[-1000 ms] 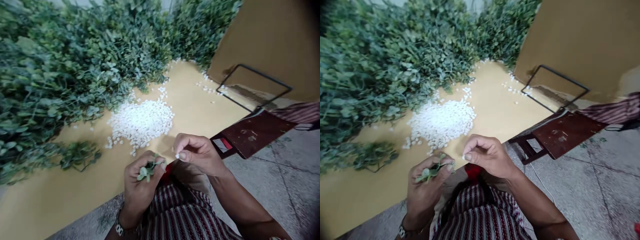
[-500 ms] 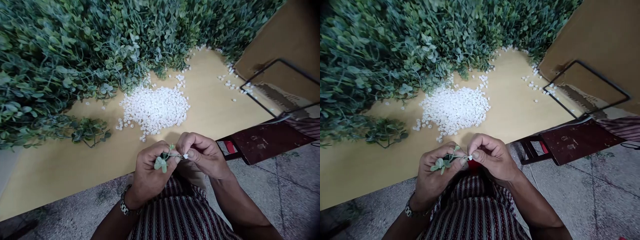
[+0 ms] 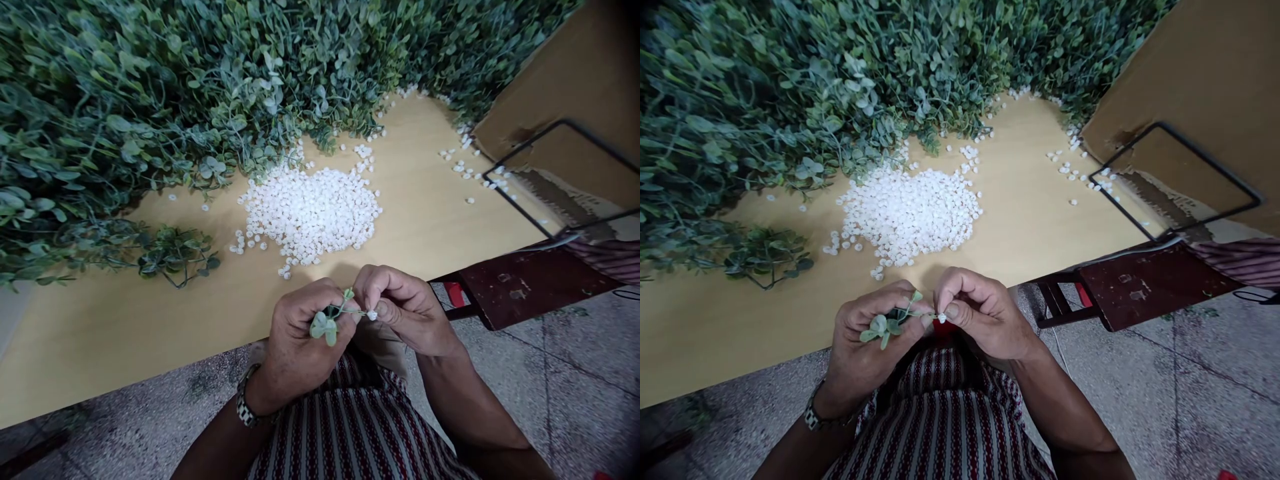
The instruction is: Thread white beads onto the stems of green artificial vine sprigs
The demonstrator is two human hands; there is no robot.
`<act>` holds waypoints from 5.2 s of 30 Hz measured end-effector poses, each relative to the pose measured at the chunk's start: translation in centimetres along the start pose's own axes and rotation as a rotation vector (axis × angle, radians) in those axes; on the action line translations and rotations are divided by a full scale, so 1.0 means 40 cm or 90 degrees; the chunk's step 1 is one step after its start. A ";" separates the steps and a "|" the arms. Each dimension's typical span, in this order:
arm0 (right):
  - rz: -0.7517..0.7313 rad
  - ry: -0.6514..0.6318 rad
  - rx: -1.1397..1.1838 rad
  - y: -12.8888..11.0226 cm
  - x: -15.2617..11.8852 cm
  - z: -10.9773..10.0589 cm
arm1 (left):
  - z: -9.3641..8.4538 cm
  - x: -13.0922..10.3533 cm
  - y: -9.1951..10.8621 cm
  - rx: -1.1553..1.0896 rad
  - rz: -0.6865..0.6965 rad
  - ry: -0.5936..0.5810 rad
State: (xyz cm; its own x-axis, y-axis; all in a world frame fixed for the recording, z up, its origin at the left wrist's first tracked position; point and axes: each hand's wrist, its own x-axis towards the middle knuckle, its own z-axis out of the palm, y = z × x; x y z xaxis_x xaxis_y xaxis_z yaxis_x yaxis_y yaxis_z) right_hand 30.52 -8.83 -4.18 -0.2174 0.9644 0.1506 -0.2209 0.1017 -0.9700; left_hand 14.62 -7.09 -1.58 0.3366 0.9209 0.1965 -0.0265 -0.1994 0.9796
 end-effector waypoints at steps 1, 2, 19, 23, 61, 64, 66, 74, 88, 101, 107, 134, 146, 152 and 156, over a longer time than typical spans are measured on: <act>-0.002 -0.003 -0.002 0.000 0.000 0.000 | -0.001 0.000 0.000 0.003 0.005 -0.002; -0.004 -0.006 -0.001 0.000 0.001 -0.001 | -0.002 0.000 0.000 0.006 0.011 -0.006; -0.058 -0.023 -0.112 0.003 0.002 0.003 | -0.013 0.000 -0.001 0.105 0.103 -0.043; -0.067 -0.022 -0.132 0.005 0.002 0.006 | -0.013 0.002 -0.004 0.091 0.101 -0.040; -0.270 0.046 -0.330 -0.028 0.014 0.017 | -0.021 -0.007 -0.008 0.000 -0.053 -0.128; -0.305 0.055 -0.363 -0.021 0.011 0.020 | -0.019 -0.005 0.000 0.004 -0.052 -0.112; -0.325 0.060 -0.388 -0.018 0.008 0.020 | -0.015 -0.004 0.002 0.009 -0.053 -0.084; -0.320 0.045 -0.420 -0.020 0.006 0.028 | -0.018 0.000 -0.018 -0.044 0.005 -0.071; -0.154 0.076 -0.867 -0.002 0.110 -0.058 | -0.019 0.006 -0.021 -0.078 -0.048 0.089; -0.141 0.071 -0.875 -0.014 0.096 -0.058 | -0.016 0.005 -0.015 -0.042 -0.017 0.063; -0.211 0.126 -0.778 0.006 0.077 -0.066 | -0.014 0.005 -0.011 -0.041 -0.020 0.060; -0.059 -0.029 0.039 0.009 0.023 -0.018 | 0.000 0.008 -0.005 0.002 -0.003 -0.046; -0.072 -0.058 0.042 0.010 0.015 -0.022 | -0.006 0.004 -0.007 0.025 0.019 -0.086; -0.049 -0.091 0.073 0.023 0.010 -0.031 | -0.009 0.005 0.006 0.024 0.006 -0.117; -0.049 -0.105 0.090 0.028 0.011 -0.035 | -0.009 0.005 0.007 0.009 0.007 -0.129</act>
State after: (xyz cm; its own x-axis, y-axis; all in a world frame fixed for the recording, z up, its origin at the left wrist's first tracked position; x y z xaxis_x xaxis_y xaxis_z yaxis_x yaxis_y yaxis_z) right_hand 31.49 -7.96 -5.48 -0.3447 0.9011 0.2630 -0.3707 0.1267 -0.9201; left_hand 14.36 -6.84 -1.26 0.5184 0.8330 0.1933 -0.0190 -0.2148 0.9765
